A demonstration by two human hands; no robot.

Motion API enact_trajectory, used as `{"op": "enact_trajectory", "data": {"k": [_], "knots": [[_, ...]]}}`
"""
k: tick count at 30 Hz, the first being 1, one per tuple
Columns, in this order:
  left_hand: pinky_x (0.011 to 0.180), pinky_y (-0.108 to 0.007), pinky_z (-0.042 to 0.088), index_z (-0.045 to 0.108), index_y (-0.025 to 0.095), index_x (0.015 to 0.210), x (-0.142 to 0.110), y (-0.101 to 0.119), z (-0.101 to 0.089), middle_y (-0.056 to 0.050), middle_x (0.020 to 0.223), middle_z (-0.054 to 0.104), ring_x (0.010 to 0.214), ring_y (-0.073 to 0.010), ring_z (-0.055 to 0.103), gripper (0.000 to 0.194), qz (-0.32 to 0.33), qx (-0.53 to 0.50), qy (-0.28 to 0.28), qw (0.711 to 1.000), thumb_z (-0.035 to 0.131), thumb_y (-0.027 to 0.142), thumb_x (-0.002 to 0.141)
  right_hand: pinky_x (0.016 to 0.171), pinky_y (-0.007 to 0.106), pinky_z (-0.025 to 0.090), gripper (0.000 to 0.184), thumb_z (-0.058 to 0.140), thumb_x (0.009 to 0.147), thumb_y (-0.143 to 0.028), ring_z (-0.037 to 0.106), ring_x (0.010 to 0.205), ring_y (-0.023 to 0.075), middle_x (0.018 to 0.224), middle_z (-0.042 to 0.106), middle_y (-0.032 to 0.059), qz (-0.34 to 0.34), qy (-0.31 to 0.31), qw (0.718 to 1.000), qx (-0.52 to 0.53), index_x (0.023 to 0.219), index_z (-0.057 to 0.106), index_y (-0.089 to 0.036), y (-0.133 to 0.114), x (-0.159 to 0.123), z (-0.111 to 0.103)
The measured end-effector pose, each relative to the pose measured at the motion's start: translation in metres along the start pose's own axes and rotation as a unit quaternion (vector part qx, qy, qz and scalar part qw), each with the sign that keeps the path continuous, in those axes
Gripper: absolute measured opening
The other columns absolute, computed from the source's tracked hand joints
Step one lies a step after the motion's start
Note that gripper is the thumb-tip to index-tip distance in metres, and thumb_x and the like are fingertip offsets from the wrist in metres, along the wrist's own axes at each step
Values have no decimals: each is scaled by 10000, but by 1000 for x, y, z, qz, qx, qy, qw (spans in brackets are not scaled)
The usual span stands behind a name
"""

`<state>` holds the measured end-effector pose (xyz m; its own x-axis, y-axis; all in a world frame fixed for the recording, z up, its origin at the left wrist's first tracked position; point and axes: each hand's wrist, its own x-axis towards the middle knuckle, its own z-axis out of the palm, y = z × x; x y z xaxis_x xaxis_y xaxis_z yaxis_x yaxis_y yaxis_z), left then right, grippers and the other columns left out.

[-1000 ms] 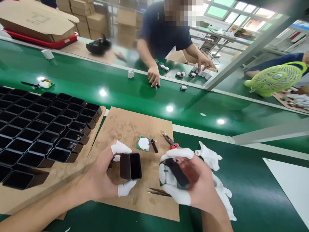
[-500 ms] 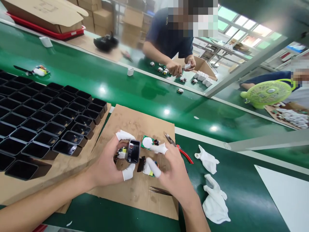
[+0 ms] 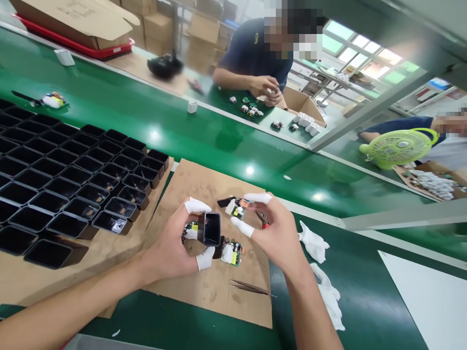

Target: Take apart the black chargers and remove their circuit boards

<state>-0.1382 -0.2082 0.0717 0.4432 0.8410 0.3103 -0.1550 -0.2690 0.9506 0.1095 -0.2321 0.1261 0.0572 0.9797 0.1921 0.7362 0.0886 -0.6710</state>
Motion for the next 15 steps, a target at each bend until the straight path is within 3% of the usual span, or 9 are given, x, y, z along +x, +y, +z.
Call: {"op": "enact_trajectory", "data": {"k": [2,5,7,10,15], "knots": [[745,-262,670,578,283,1344,0,-1,0,-61,1231,638,1054,-218,770,590,5,6,5,1000,804,119,824,1034,477,674,451,903,896,-440,839,1120,292,1268,838,81,30,36,996,73,1251,679,-275,16,-17,3],[862,-331,696,573,273,1362,-2,-1,0,-64,1224,658,1080,-231,767,597,15,27,9,999,804,124,832,1056,533,632,408,854,893,-418,816,1158,328,1240,842,91,76,13,997,-1,1235,688,-268,36,-39,12],[862,-338,699,571,273,1372,-3,0,0,-76,1261,658,1118,-248,766,598,19,34,4,999,804,130,839,1115,612,544,403,845,874,-362,764,1218,376,1235,827,104,92,12,994,-52,1241,705,-268,42,-48,14],[807,-312,694,580,274,1365,-4,2,1,-80,1281,648,1140,-255,756,580,22,43,-10,999,801,130,849,1121,630,451,430,856,892,-397,687,1289,418,1311,792,123,93,-2,987,-128,1286,720,-289,41,-48,12],[817,-308,686,609,273,1316,-4,7,0,-57,1218,653,1071,-224,728,551,12,55,-33,998,803,97,831,1043,561,458,231,779,1004,-447,721,1094,346,1135,775,88,75,-79,983,-145,1175,783,-292,32,-30,7]]}}
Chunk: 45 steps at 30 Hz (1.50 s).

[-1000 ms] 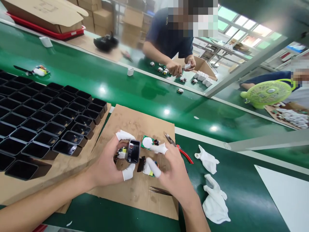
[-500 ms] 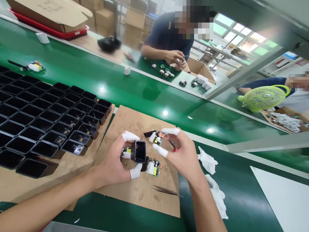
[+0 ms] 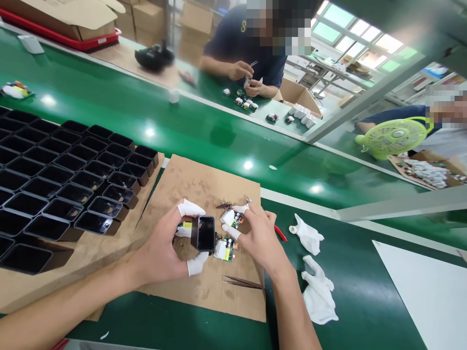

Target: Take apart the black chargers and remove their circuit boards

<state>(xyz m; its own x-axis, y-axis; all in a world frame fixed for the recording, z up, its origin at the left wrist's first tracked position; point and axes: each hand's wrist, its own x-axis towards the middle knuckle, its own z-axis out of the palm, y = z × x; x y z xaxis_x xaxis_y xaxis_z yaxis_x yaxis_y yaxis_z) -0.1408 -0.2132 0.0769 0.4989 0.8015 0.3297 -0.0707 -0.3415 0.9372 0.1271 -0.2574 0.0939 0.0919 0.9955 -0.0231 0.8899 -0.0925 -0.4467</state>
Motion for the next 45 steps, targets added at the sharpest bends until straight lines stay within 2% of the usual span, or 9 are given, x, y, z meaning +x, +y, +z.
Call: {"op": "enact_trajectory", "data": {"k": [2,4,8,10,16,22,27,37,45], "knots": [[851,-329,690,614,274,1304,1,2,-1,-52,1200,660,1058,-220,723,533,0,-2,-12,1000,807,102,838,1063,569,483,225,797,995,-458,736,1055,325,1108,798,76,-3,19,997,73,1141,777,-289,0,0,-2],[902,-366,697,613,275,1306,1,3,-1,-54,1201,670,1055,-222,728,526,3,-7,-22,1000,810,111,847,1035,548,558,301,848,961,-530,762,1027,315,1091,825,71,-6,46,973,225,1133,773,-294,3,-5,-2],[914,-424,711,602,299,1326,1,3,0,-58,1215,692,1057,-245,752,542,18,-13,-41,999,820,144,855,885,521,698,556,929,859,-683,844,1023,354,1216,863,103,-4,52,848,527,1255,801,-314,2,-27,1],[896,-449,713,601,309,1332,1,1,1,-58,1200,705,1049,-263,764,562,33,-2,-41,999,832,157,842,869,528,727,616,981,831,-613,867,1034,378,1276,865,124,-20,44,821,569,1340,801,-317,-6,-36,1],[777,-467,691,617,307,1347,2,-5,3,-71,1129,735,954,-295,774,619,73,46,-28,996,896,213,803,879,473,751,663,1113,685,-380,866,1076,389,1234,865,136,-114,48,859,496,1286,851,-278,-38,-42,-10],[782,-491,672,631,321,1369,3,-5,1,-82,1149,779,968,-315,772,642,89,58,-43,993,867,165,792,826,443,733,672,1080,745,-238,861,985,328,1184,877,87,-138,43,877,459,1362,834,-337,-49,-42,-10],[806,-487,664,634,342,1416,2,-5,2,-76,1180,781,990,-318,781,708,93,57,-44,993,867,139,779,837,449,707,769,1066,748,-209,852,991,327,1206,876,86,-172,65,895,407,1454,792,-347,-49,-42,-4],[819,-462,671,621,308,1366,4,-4,-1,-70,1168,782,995,-299,778,658,97,62,-51,992,836,119,773,810,442,691,798,1022,778,-148,852,1032,336,1240,878,92,-190,62,899,389,1503,762,-355,-47,-41,-4],[793,-475,681,619,334,1356,4,-4,-1,-74,1164,779,985,-314,783,659,90,64,-52,993,828,127,766,813,466,709,770,1052,778,-230,850,1057,360,1205,878,103,-186,62,904,379,1487,774,-346,-45,-43,-1]]}}
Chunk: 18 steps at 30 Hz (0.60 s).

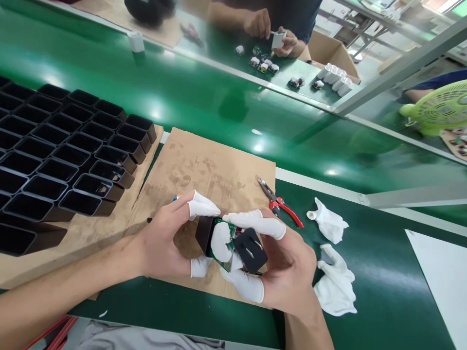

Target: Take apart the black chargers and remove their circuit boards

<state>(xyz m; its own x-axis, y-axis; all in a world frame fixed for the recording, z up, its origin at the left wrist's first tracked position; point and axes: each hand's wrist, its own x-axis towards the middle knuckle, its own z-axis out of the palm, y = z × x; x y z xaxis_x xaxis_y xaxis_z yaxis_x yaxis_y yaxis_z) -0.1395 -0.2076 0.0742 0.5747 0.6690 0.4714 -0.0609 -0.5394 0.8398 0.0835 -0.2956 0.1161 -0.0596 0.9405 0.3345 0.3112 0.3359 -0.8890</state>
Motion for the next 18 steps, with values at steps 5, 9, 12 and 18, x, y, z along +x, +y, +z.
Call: {"op": "enact_trajectory", "data": {"k": [5,9,12,18], "knots": [[810,-466,678,649,316,1339,-2,-2,0,-85,1183,779,1019,-322,792,660,0,-7,-4,1000,841,116,740,784,455,703,760,1049,782,-209,831,1150,382,1216,874,109,-10,-4,1000,-23,1480,783,-353,1,1,0],[817,-425,656,661,262,1332,-3,-4,2,-101,1178,780,1009,-292,769,611,17,-15,13,1000,802,101,760,777,451,688,799,1049,766,-173,828,1151,383,1242,869,110,-8,-7,1000,-20,1495,778,-354,1,1,-1],[865,-440,652,660,246,1324,-3,-4,2,-107,1177,787,1020,-292,765,592,22,-9,13,1000,811,99,771,786,451,686,810,1043,763,-150,828,1141,377,1250,868,106,-4,-6,1000,-19,1499,777,-357,1,1,-1],[876,-446,664,659,256,1371,-2,-2,-1,-119,1209,756,1074,-302,769,629,21,-8,-9,1000,843,98,791,766,446,691,800,1044,763,-161,823,1141,378,1233,871,105,0,-6,1000,-25,1490,782,-367,1,1,-3]]}}
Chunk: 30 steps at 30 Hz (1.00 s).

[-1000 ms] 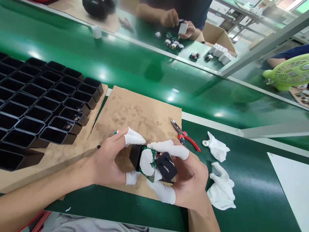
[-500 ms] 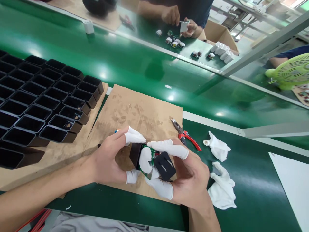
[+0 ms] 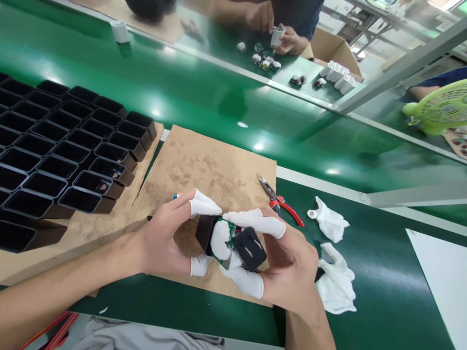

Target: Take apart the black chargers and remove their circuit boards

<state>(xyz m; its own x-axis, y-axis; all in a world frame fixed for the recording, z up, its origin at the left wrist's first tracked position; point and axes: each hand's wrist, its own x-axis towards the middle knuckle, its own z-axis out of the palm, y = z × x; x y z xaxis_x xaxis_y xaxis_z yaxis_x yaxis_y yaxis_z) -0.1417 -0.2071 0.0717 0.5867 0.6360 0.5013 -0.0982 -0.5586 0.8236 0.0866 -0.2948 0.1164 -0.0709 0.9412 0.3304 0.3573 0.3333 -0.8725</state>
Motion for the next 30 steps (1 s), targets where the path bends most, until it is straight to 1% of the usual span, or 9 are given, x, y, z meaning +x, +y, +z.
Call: {"op": "enact_trajectory", "data": {"k": [3,7,10,12,14,18,23,26,30], "knots": [[876,-450,666,667,257,1394,0,-1,1,-123,1218,744,1068,-308,773,665,5,-10,7,1000,836,83,775,755,441,691,792,1045,767,-172,822,1146,379,1214,873,104,-4,1,1000,0,1489,783,-364,0,0,0],[863,-431,662,662,272,1417,-1,-2,2,-111,1196,731,1044,-293,767,706,8,-11,4,1000,835,70,763,807,456,704,777,1042,784,-177,829,1122,364,1227,873,100,-2,-8,1000,2,1493,781,-355,0,1,-1],[851,-417,652,668,262,1415,-2,-3,4,-107,1184,724,1026,-278,755,687,11,-20,13,1000,815,75,770,824,458,704,764,1045,788,-184,835,1071,346,1227,873,97,-11,-13,1000,-6,1488,784,-345,0,1,-1],[841,-403,645,675,254,1406,-2,-3,5,-104,1177,722,1014,-268,753,663,15,-22,19,999,798,84,776,808,452,699,752,1049,788,-195,832,1043,338,1216,872,94,-14,-14,1000,-12,1478,790,-344,0,2,-1],[839,-399,649,676,256,1396,-1,-2,4,-104,1179,728,1016,-269,758,651,14,-18,14,1000,805,91,780,792,448,696,739,1051,789,-202,826,1018,330,1208,869,90,-12,-14,1000,-14,1467,795,-349,-1,2,0],[841,-394,658,663,264,1389,3,2,1,-96,1163,736,1017,-265,765,658,10,-8,-2,1000,813,64,780,812,445,689,743,1052,789,-188,815,995,311,1198,860,82,-16,-15,1000,-7,1465,791,-355,-2,5,1],[874,-413,667,669,246,1398,2,4,0,-110,1190,750,1050,-277,773,662,14,-11,5,1000,830,65,783,878,427,688,713,1056,788,-171,809,1047,294,1204,802,76,-17,-17,1000,-4,1430,806,-354,-3,9,3],[883,-415,666,670,248,1410,1,3,1,-106,1197,761,1062,-281,774,664,11,-7,6,1000,848,81,792,920,435,690,669,1041,824,-191,801,1072,292,1201,776,74,-14,-21,1000,1,1428,803,-356,-3,9,3],[870,-409,667,669,248,1413,0,2,2,-95,1186,754,1042,-262,767,635,12,-2,8,1000,828,88,820,941,440,692,675,1043,836,-224,794,1119,305,1255,772,90,-3,-36,999,12,1450,789,-344,0,7,2]]}}
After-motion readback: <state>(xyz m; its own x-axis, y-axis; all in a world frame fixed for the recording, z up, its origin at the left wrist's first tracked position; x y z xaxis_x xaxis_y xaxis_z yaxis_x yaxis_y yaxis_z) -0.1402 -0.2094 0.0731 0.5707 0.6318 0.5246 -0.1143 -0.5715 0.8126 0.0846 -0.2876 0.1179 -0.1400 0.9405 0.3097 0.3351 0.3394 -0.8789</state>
